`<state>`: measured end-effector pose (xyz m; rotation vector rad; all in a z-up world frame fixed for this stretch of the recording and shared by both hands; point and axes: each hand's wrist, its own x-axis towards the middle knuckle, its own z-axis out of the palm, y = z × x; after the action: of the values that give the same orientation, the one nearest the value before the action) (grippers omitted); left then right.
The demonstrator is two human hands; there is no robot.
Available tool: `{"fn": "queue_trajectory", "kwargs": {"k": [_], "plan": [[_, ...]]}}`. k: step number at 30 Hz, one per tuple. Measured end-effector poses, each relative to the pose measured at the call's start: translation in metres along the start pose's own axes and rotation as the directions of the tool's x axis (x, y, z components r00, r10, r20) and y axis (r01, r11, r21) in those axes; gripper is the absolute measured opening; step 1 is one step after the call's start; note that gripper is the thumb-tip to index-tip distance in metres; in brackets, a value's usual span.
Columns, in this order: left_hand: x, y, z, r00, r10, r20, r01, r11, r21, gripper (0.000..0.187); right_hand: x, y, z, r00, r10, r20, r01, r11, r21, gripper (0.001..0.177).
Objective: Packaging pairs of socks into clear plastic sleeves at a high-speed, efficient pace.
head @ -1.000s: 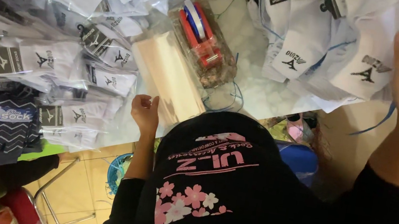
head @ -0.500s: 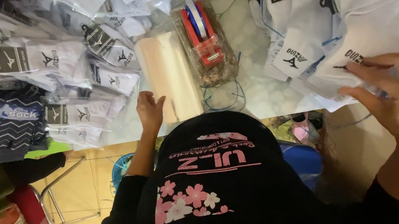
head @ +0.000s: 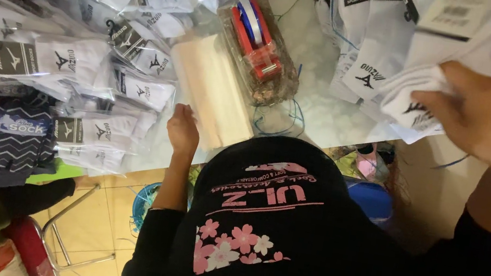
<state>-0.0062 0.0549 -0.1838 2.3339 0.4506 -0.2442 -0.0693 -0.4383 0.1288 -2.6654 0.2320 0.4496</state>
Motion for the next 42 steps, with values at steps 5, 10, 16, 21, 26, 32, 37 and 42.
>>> {"fn": "queue_trajectory", "kwargs": {"k": [5,10,16,21,26,32,37,42], "plan": [[0.014,-0.021,0.02,0.959,0.206,-0.196,-0.159,0.959,0.233,0.012,0.024,-0.011,0.019,0.984,-0.116,0.134,0.156,0.922,-0.354,0.045],[-0.018,0.034,-0.016,0.963,0.186,-0.193,-0.197,0.98,-0.041,0.02,0.027,-0.037,0.002,0.945,-0.073,0.319,0.15,0.963,-0.226,0.045],[-0.018,0.042,-0.019,0.981,-0.144,0.129,0.193,0.792,-0.579,0.036,0.073,0.013,0.047,0.982,0.069,0.176,0.046,0.816,-0.576,0.06],[-0.028,0.046,-0.016,0.957,-0.073,0.279,0.274,0.538,-0.798,0.027,0.095,0.039,0.091,0.964,-0.081,0.255,0.221,0.774,-0.593,0.052],[-0.024,0.034,0.005,0.953,0.024,0.302,0.275,0.355,-0.894,0.009,0.105,0.037,0.114,0.892,-0.404,0.205,0.436,0.645,-0.628,0.037],[-0.035,0.063,0.008,0.932,0.108,0.346,0.288,0.36,-0.888,0.014,0.107,0.044,0.168,0.835,-0.522,0.177,0.479,0.528,-0.701,0.038],[-0.048,0.101,-0.014,0.927,0.232,0.296,0.206,0.345,-0.916,0.019,0.118,0.085,0.238,0.852,-0.47,0.231,0.453,0.439,-0.776,0.023],[-0.052,0.122,-0.028,0.881,0.362,0.303,0.199,0.298,-0.934,0.012,0.089,0.022,0.171,0.873,-0.238,0.425,0.412,0.825,-0.385,0.032]]}}
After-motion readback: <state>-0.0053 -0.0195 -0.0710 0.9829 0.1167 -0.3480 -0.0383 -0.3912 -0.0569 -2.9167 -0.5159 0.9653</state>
